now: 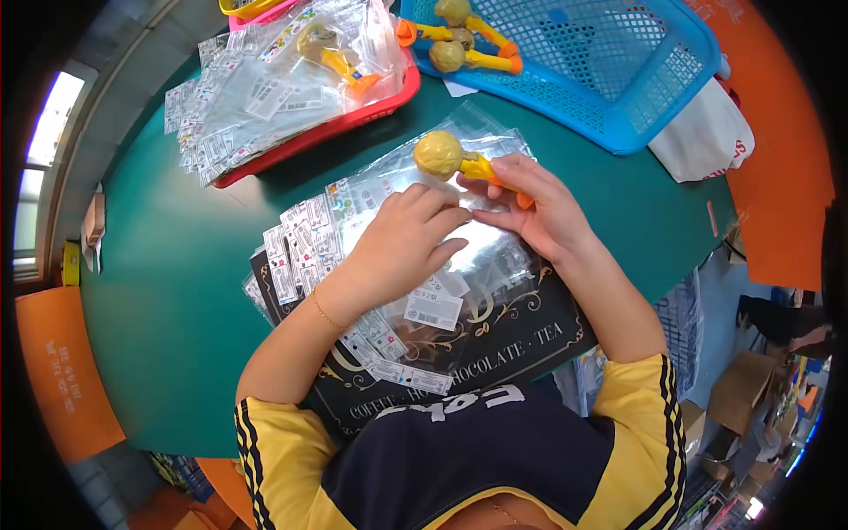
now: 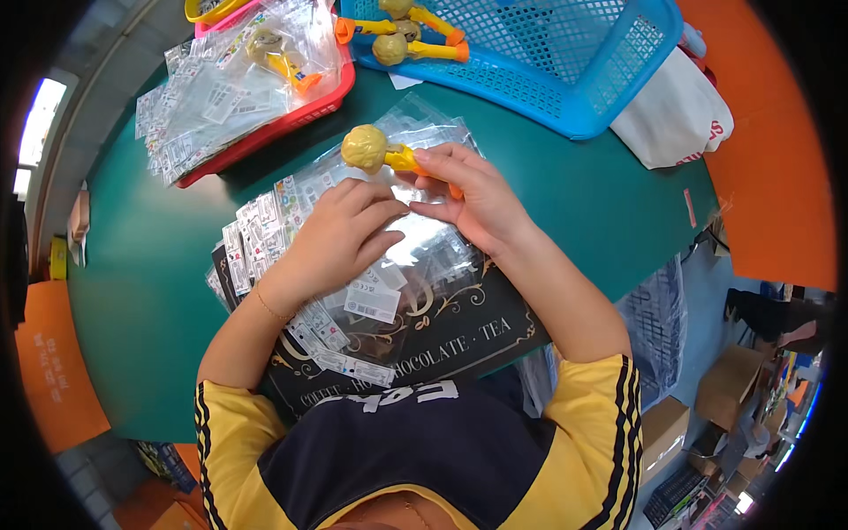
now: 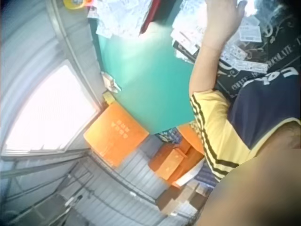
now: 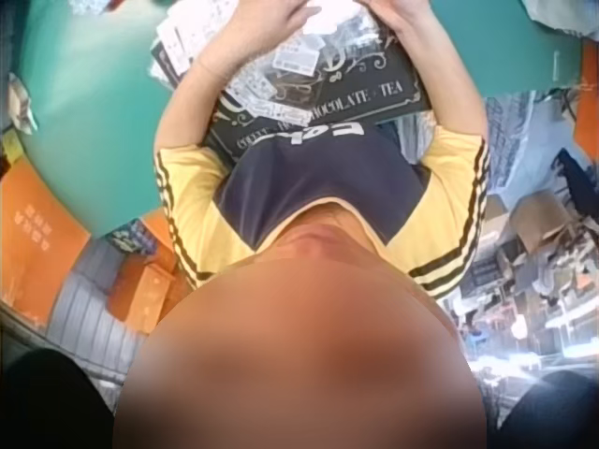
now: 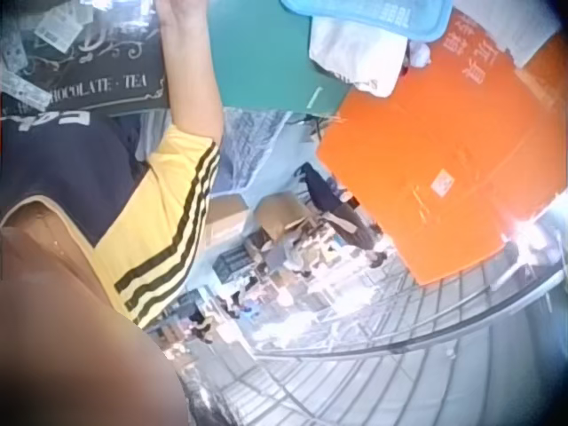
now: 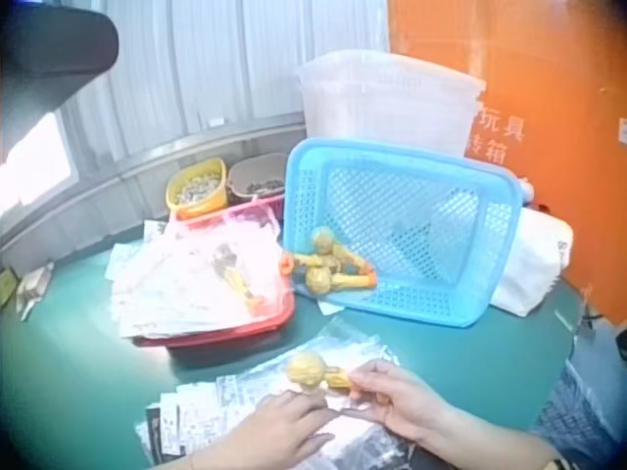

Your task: Packaging small plastic toy components into plastic bags.

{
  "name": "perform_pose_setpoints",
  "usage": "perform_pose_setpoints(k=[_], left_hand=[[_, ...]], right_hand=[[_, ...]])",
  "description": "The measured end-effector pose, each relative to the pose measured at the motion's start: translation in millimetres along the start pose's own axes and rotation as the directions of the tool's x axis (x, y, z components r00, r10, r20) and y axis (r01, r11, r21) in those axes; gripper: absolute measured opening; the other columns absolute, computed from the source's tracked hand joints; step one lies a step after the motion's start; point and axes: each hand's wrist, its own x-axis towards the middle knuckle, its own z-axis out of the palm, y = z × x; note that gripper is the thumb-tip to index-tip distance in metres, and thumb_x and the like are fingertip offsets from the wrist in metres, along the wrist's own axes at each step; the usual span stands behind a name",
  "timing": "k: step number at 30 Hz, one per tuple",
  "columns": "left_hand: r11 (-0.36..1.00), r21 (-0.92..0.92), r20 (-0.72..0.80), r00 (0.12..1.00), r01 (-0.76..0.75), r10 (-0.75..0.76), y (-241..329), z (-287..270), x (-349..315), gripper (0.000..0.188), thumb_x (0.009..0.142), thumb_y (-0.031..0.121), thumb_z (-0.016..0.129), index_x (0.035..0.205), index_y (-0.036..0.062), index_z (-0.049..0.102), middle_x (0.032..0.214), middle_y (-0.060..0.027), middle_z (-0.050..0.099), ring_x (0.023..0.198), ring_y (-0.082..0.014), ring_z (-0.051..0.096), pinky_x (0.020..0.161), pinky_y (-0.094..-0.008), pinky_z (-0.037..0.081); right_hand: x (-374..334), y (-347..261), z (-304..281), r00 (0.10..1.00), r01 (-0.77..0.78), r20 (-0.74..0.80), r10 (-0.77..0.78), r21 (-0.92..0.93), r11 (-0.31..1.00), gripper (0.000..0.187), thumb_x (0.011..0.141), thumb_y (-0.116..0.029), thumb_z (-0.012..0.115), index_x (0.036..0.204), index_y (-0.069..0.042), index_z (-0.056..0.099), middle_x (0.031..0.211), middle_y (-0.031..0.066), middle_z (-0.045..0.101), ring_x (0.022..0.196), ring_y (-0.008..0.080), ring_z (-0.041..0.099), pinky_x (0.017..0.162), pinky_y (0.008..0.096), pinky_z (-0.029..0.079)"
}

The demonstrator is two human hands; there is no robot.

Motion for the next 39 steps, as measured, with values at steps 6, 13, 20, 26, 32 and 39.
perform_pose_setpoints(k=[6, 13, 20, 26, 32, 39], left_hand=[[1.0, 0.003, 0.097, 0.995, -0.016, 0.015, 7.6, -9.3, 0.2, 0.025, 0.079, 0.018, 0.066, 0.1, 0.0051, 0.059, 0.095, -0.0079, 0.055, 0.093, -0.0255, 0.053, 0.083, -0.0363, 0.042], [0.996, 0.016, -0.083, 0.993, -0.085, 0.086, 5.3, -5.5, 0.2, 0.025, 0.074, 0.017, 0.067, 0.094, 0.0064, 0.058, 0.088, -0.0067, 0.056, 0.089, -0.025, 0.053, 0.079, -0.0359, 0.042], [0.997, -0.078, 0.006, 1.0, 0.013, -0.013, 7.5, -4.0, -1.6, 0.025, 0.071, 0.016, 0.068, 0.091, 0.0057, 0.058, 0.084, -0.0072, 0.054, 0.085, -0.0253, 0.052, 0.077, -0.0358, 0.042], [0.996, -0.073, -0.072, 0.996, -0.058, 0.053, 6.8, -3.0, -0.5, 0.019, 0.069, 0.013, 0.07, 0.085, 0.0083, 0.061, 0.078, -0.0055, 0.052, 0.082, -0.0248, 0.05, 0.076, -0.0351, 0.041], [0.972, -0.235, -0.067, 0.998, -0.001, -0.015, 1.9, -2.9, -2.5, 0.013, 0.067, 0.007, 0.072, 0.077, 0.0085, 0.062, 0.083, -0.004, 0.055, 0.089, -0.024, 0.051, 0.081, -0.0349, 0.041], [0.952, -0.305, -0.11, 0.994, -0.018, -0.016, 0.5, -1.1, -0.7, 0.014, 0.07, 0.011, 0.076, 0.08, 0.0091, 0.066, 0.086, -0.0035, 0.056, 0.092, -0.0228, 0.049, 0.082, -0.0342, 0.04]], right_hand=[[1.4, 0.1, 0.9, 0.999, 0.001, -0.045, -0.004, -0.061, 0.998, 0.013, 0.091, -0.018, 0.056, 0.093, -0.006, 0.051, 0.086, 0.0051, 0.053, 0.107, 0.0226, 0.058, 0.087, 0.0413, 0.053], [3.9, 5.1, -1.7, 1.0, 0.007, -0.016, -0.007, -0.056, 0.998, 0.015, 0.089, -0.018, 0.059, 0.093, -0.006, 0.052, 0.081, 0.0032, 0.054, 0.087, 0.0132, 0.06, 0.081, 0.0343, 0.056], [3.3, 4.1, -0.3, 0.999, -0.003, -0.035, 0.0, -0.069, 0.998, 0.014, 0.089, -0.017, 0.06, 0.092, -0.006, 0.053, 0.081, 0.0031, 0.054, 0.082, 0.0114, 0.06, 0.078, 0.0318, 0.056], [2.1, 2.8, -1.7, 1.0, 0.024, -0.018, -0.026, -0.092, 0.996, 0.013, 0.087, -0.014, 0.063, 0.093, -0.005, 0.055, 0.085, 0.0036, 0.057, 0.08, 0.0103, 0.059, 0.076, 0.0275, 0.055], [-10.6, -32.8, -21.1, 0.938, 0.34, 0.149, -0.313, -0.565, 0.751, 0.019, 0.075, -0.005, 0.073, 0.09, -0.003, 0.06, 0.087, 0.0021, 0.06, 0.077, 0.0079, 0.056, 0.069, 0.0202, 0.046], [-28.8, -49.4, -21.1, 0.845, 0.527, 0.41, -0.344, -0.751, 0.398, 0.022, 0.064, -0.006, 0.077, 0.081, 0.0, 0.064, 0.077, 0.0037, 0.06, 0.071, 0.0112, 0.055, 0.062, 0.0227, 0.041]])
